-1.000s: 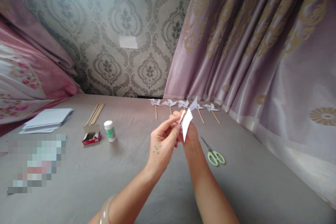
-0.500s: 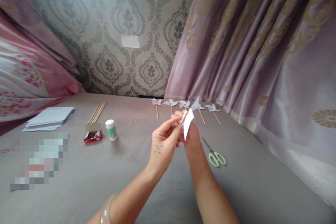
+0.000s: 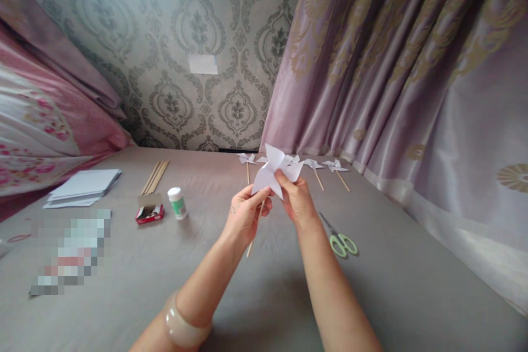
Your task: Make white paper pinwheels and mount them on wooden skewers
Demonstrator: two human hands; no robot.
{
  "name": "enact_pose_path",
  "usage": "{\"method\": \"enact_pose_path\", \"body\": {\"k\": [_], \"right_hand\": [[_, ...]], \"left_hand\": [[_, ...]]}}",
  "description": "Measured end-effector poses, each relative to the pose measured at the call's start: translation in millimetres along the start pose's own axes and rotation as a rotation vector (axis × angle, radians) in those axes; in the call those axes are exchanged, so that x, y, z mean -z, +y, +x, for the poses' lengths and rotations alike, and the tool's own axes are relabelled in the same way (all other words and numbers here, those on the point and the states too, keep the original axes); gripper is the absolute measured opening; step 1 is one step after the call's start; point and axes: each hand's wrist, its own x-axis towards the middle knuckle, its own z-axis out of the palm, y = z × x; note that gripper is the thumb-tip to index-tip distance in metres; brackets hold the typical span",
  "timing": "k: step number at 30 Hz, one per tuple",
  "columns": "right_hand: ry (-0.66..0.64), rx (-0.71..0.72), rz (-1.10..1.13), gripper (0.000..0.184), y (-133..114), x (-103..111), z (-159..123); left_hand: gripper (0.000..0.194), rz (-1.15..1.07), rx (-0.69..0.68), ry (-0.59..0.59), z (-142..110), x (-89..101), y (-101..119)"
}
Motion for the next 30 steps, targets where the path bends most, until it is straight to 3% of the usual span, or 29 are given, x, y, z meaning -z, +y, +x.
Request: {"method": "enact_pose_path", "body": {"k": [16, 30], "right_hand": [[0.116, -0.077, -0.204, 0.037, 53.0, 14.2, 12.2], [0.142, 0.009, -0.386, 0.037, 61.1, 19.5, 11.9]], "left_hand": [[0.035, 0.008, 0.138, 0.097, 24.9, 39.7, -34.5], [0.033, 0.006, 0.172, 0.129, 26.4, 43.2, -40.0]]}}
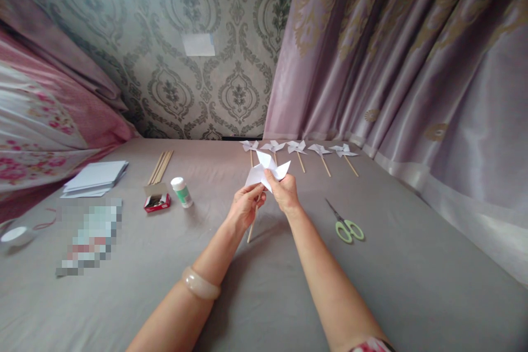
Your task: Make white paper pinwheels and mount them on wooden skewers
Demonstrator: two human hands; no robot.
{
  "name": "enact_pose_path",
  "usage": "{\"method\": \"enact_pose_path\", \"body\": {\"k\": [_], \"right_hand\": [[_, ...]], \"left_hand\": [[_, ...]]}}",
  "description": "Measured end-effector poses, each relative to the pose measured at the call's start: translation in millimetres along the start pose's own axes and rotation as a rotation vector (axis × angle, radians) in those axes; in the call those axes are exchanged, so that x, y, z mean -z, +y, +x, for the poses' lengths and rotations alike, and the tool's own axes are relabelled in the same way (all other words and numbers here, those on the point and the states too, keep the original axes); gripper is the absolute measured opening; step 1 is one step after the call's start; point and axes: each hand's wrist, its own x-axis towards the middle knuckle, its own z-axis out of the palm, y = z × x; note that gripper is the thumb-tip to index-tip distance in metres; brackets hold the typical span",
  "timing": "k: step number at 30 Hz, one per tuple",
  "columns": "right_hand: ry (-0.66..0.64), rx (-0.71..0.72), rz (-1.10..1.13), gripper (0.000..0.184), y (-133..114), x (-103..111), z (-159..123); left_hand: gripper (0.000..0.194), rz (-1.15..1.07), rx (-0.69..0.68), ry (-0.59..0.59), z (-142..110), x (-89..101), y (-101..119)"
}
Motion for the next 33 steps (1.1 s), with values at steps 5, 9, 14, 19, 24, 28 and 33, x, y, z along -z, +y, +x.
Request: {"method": "enact_pose_path", "body": {"k": [5, 9, 14, 19, 24, 28, 33], "right_hand": [[0.035, -0.100, 0.062, 0.036, -6.2, 0.4, 1.6], [-0.019, -0.092, 0.053, 0.037, -19.7, -2.0, -4.3], [-0.088, -0.060, -0.012, 0.037, -31.9, -5.4, -12.0], [-0.129, 0.025, -0.077, 0.035, -31.6, -5.6, -13.2], [-0.142, 0.109, -0.132, 0.033, -30.4, -5.4, -14.5], [-0.148, 0.176, -0.204, 0.031, -34.6, -4.7, -17.3], [-0.126, 0.176, -0.222, 0.032, -30.2, -4.8, -15.1]], "left_hand": [[0.029, 0.022, 0.038, -0.015, -1.6, -0.3, 6.0], [0.034, 0.108, -0.065, 0.058, -2.9, -1.5, 11.5], [0.034, 0.138, -0.154, 0.077, -5.1, -2.4, 19.9], [0.031, 0.104, -0.182, 0.108, -6.3, -2.2, 20.4], [0.030, 0.107, -0.209, 0.111, -5.5, -0.9, 18.8], [0.028, 0.106, -0.221, 0.100, -5.9, -0.4, 19.8], [0.029, 0.119, -0.182, 0.114, -4.7, -1.0, 19.3]]}}
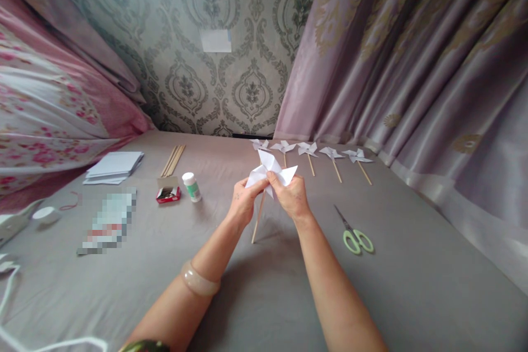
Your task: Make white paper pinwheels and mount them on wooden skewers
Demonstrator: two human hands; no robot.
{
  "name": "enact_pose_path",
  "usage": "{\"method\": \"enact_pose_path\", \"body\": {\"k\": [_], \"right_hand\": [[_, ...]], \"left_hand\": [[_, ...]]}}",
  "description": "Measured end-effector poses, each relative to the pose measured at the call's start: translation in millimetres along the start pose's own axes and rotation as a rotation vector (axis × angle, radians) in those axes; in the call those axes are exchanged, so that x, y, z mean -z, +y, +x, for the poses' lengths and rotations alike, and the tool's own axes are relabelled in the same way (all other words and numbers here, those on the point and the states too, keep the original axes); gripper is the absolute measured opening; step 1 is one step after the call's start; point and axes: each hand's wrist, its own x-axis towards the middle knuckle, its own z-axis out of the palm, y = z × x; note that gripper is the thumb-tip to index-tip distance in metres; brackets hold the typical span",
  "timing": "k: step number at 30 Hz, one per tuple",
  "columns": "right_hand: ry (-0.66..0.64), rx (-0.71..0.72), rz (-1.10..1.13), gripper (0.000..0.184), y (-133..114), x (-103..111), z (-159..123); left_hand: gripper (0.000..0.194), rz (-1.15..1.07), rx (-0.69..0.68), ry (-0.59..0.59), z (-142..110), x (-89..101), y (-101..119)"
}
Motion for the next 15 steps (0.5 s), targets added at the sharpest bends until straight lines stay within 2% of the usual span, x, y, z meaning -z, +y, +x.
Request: {"method": "enact_pose_path", "body": {"k": [3, 6, 10, 12, 15], "right_hand": [[0.046, -0.128, 0.068, 0.034, 9.5, 0.6, 5.2], [0.167, -0.252, 0.170, 0.036, 16.5, 7.2, 13.0], [0.340, -0.286, 0.264, 0.034, 20.6, 21.7, 21.9], [0.377, -0.295, 0.299, 0.033, 22.4, 27.1, 24.2], [0.393, -0.324, 0.318, 0.033, 25.6, 30.2, 25.4]], "left_hand": [[0.031, 0.048, 0.066, -0.047, -0.1, 1.2, -2.2], [0.035, 0.195, 0.138, -0.126, -4.7, 5.1, -5.9], [0.037, 0.513, 0.218, -0.198, -18.7, 16.1, -13.4], [0.038, 0.611, 0.245, -0.238, -27.0, 23.3, -16.7], [0.040, 0.689, 0.189, -0.265, -37.6, 32.7, -18.4]]}}
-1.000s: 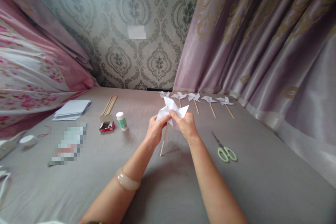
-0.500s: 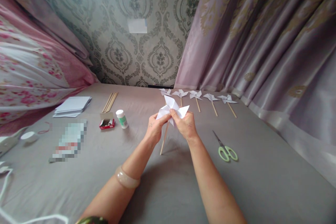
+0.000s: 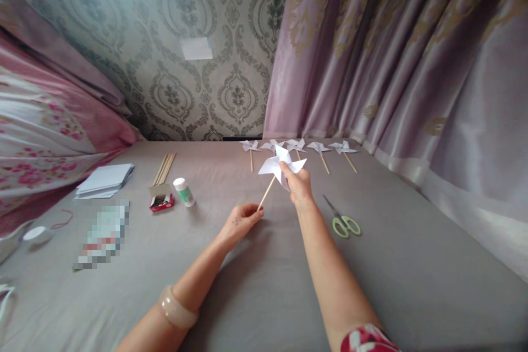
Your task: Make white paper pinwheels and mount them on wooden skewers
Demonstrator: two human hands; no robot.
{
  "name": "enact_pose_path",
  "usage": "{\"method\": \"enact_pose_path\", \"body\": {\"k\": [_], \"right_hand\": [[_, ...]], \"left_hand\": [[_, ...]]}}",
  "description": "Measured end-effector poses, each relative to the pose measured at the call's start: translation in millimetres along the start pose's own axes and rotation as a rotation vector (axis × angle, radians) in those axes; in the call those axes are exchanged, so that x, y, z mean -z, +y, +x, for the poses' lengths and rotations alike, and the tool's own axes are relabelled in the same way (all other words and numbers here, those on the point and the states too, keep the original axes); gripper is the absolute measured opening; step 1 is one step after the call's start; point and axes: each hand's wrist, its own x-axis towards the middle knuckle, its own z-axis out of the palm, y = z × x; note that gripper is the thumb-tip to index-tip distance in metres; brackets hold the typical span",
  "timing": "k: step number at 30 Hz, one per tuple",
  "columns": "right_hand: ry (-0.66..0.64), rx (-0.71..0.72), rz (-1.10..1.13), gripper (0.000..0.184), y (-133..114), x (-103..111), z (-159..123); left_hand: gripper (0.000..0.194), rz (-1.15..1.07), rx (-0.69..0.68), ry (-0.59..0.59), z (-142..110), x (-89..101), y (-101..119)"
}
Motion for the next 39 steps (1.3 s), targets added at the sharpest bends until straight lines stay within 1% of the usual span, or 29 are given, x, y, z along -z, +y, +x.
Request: {"method": "enact_pose_path", "body": {"k": [2, 4, 8, 11, 16, 18, 20, 21, 22, 24, 26, 27, 28, 30, 32, 33, 34, 35, 37, 38, 39], "right_hand": [[0.001, 0.002, -0.006, 0.032, 1.7, 0.0, 0.3], [-0.010, 0.006, -0.017, 0.032, 3.1, -0.8, -0.4], [-0.045, -0.018, -0.032, 0.035, 5.4, -2.9, -2.7], [-0.074, -0.028, -0.061, 0.037, 6.3, -3.9, -4.0], [-0.233, -0.039, -0.114, 0.052, 0.1, -0.9, -4.1], [-0.261, -0.017, -0.165, 0.057, -5.9, 3.1, -3.2], [-0.227, 0.059, -0.240, 0.059, -13.6, 8.5, -2.1], [-0.190, 0.126, -0.287, 0.058, -17.9, 11.4, -1.9], [-0.148, 0.214, -0.344, 0.054, -22.3, 14.3, -2.0], [-0.077, 0.431, -0.503, 0.044, -31.1, 19.1, -3.7], [-0.063, 0.630, -0.698, 0.043, -38.7, 21.9, -7.4], [-0.076, 0.695, -0.794, 0.046, -41.7, 22.5, -9.9], [-0.096, 0.729, -0.883, 0.049, -44.0, 22.6, -12.7], [-0.151, 0.714, -1.040, 0.053, -47.2, 22.3, -18.7], [-0.232, 0.630, -1.174, 0.053, -48.7, 22.5, -24.9], [-0.298, 0.579, -1.223, 0.050, -49.1, 23.0, -27.8], [-0.392, 0.525, -1.252, 0.046, -49.4, 23.8, -30.6], [-0.519, 0.467, -1.256, 0.042, -49.8, 24.7, -33.1], [-0.803, 0.352, -1.188, 0.036, -51.0, 25.9, -37.0], [-0.897, 0.314, -1.129, 0.034, -52.0, 25.8, -38.2], [-0.926, 0.298, -1.069, 0.033, -53.2, 25.2, -38.8]], "left_hand": [[0.041, 0.043, -0.037, 0.032, -5.2, 1.8, -2.5], [0.041, 0.065, -0.044, 0.049, -8.3, 2.9, -3.4], [0.042, 0.045, -0.013, 0.021, -9.5, 3.7, -5.7], [0.043, 0.017, -0.020, 0.005, -10.1, 5.0, -8.9], [0.043, -0.033, -0.003, 0.027, -15.5, 7.1, -9.2], [0.042, -0.041, 0.004, 0.034, -17.5, 7.9, -8.0], [0.042, -0.036, -0.003, 0.054, -17.9, 9.3, -7.9], [0.042, -0.023, -0.016, 0.073, -17.5, 10.4, -8.4], [0.041, -0.005, -0.033, 0.097, -16.7, 11.6, -9.2], [0.040, 0.041, -0.075, 0.163, -14.6, 14.5, -11.1], [0.038, 0.077, -0.106, 0.223, -12.6, 17.2, -12.6], [0.038, 0.087, -0.114, 0.243, -11.9, 18.3, -12.9], [0.037, 0.093, -0.119, 0.256, -11.4, 19.2, -12.9], [0.036, 0.099, -0.126, 0.274, -11.0, 20.5, -12.4], [0.036, 0.100, -0.130, 0.292, -10.9, 21.4, -11.7], [0.035, 0.097, -0.130, 0.300, -10.9, 21.7, -11.4], [0.036, 0.091, -0.127, 0.305, -10.9, 22.0, -11.2], [0.036, 0.082, -0.122, 0.307, -10.9, 22.2, -10.9], [0.037, 0.064, -0.112, 0.304, -10.9, 22.3, -10.3], [0.037, 0.058, -0.108, 0.302, -11.1, 22.1, -9.9], [0.037, 0.058, -0.104, 0.299, -11.2, 21.9, -9.5]]}}
